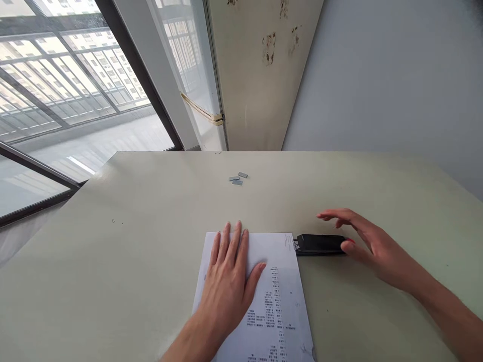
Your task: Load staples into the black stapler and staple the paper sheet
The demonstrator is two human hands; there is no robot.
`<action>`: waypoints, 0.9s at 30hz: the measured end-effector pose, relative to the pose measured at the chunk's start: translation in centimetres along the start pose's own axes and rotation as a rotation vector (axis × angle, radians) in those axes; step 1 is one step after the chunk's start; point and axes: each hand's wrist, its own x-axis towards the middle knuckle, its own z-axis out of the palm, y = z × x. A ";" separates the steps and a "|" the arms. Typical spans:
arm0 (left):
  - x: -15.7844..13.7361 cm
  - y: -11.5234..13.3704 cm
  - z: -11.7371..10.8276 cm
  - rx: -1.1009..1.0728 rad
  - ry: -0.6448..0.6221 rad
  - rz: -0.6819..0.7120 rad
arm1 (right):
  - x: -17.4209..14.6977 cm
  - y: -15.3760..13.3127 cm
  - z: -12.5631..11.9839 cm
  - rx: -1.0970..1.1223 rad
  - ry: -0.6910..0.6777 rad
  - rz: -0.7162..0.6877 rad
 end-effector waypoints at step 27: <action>-0.2 0.0 0.3 -0.015 0.026 0.008 | 4.5 -7.4 5.7 -0.466 -0.090 0.098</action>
